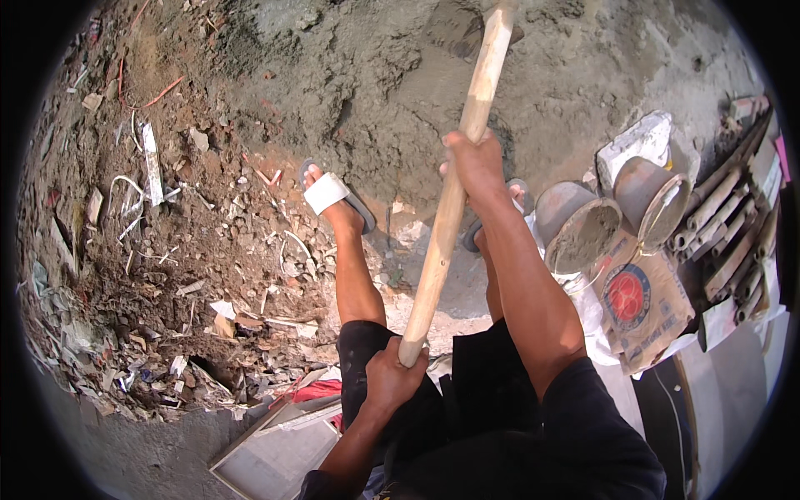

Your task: The person mixes a pile of wet cement with a hoe, then scoops it into a bucket. They carry the bucket and a smaller container into a room, pour water into the bucket, and stir the mixture with a trowel. Finally, they scoop cement from the bucket and apply it to the floor with the trowel.

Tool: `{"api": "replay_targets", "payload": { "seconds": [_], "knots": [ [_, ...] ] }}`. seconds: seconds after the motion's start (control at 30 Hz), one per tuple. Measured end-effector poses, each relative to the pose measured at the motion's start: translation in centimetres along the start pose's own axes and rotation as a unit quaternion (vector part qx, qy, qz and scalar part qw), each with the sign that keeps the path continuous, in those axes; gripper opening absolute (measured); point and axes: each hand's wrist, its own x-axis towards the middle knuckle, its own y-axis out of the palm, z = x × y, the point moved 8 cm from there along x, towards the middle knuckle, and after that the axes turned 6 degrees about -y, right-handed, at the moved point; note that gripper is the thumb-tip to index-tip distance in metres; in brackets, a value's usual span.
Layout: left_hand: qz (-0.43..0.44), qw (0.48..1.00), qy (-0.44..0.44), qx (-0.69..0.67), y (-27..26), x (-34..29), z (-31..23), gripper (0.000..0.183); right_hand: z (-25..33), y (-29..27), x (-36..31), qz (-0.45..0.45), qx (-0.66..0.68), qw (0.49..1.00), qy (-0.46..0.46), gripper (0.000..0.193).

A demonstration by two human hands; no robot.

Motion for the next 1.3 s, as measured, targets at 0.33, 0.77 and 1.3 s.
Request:
{"api": "replay_targets", "payload": {
  "seconds": [0.33, 0.77, 1.3],
  "knots": [
    [0.098, 0.988, -0.070, -0.092, 3.4, -2.7, -6.3, 0.045, -0.7, -0.7, 3.9, 0.108, -0.110, 0.980, 0.124, 0.040],
    [0.324, 0.928, -0.052, -0.177, 7.0, -17.6, -12.5, 0.062, -2.9, -5.5, -7.0, 0.168, 0.101, 0.959, 0.203, 0.036],
    [0.557, 0.805, 0.033, 0.204, 16.8, -38.9, -14.3, 0.081, 0.1, -36.0, -27.5, -0.078, 0.310, 0.936, 0.151, 0.030]
  ]
}}
